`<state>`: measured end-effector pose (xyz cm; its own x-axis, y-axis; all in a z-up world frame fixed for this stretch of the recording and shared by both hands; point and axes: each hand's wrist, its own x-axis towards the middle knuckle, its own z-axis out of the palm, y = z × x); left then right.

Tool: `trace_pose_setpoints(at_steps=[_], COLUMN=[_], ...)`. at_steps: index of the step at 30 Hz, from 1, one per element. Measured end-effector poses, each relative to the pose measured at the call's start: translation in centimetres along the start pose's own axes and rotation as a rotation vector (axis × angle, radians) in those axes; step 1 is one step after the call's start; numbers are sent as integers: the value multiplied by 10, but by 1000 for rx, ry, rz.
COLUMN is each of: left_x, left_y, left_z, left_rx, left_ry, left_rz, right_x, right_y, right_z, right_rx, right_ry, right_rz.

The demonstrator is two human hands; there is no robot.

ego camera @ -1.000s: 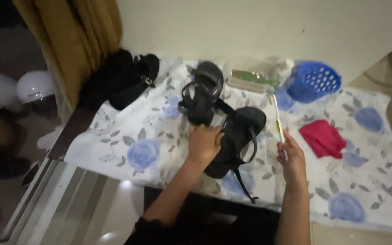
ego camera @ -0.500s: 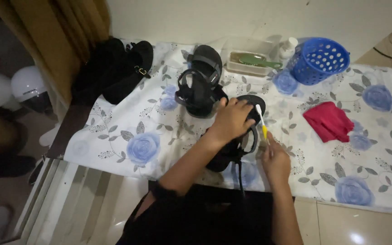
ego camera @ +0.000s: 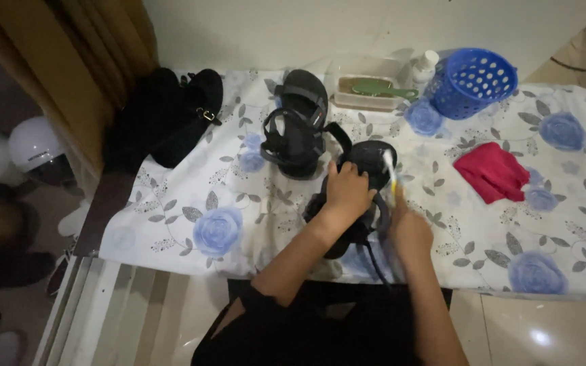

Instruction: The person scrubs a black sandal with a toothbrush, focusing on the straps and upper surface. They reposition the sandal to access different areas and continue scrubbing throughout the clip.

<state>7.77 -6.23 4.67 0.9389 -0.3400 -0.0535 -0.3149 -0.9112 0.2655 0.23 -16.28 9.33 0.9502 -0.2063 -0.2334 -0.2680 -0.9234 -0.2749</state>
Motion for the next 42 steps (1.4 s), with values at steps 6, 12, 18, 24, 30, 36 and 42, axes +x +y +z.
trace_pose_setpoints(at_steps=[6, 12, 18, 24, 30, 36, 42], left_x=[-7, -13, -12, -24, -31, -44, -64], left_y=[3, 5, -4, -27, -29, -20, -16], left_z=[-4, -18, -12, 3, -2, -3, -9], left_rx=[-9, 53, 75, -31, 41, -31, -168], left_ry=[7, -77, -141, -156, -291, -206, -24], left_rz=[-11, -5, 60, 208, 197, 129, 116], right_x=[37, 25, 32, 9, -8, 21, -11], right_y=[47, 50, 70, 92, 56, 76, 54], right_z=[36, 35, 29, 43, 43, 42, 50], right_rx=[277, 32, 174, 302, 0, -58, -180], right_ry=[111, 151, 117, -17, 93, 187, 145], right_rz=[-150, -62, -78, -118, -66, 29, -55])
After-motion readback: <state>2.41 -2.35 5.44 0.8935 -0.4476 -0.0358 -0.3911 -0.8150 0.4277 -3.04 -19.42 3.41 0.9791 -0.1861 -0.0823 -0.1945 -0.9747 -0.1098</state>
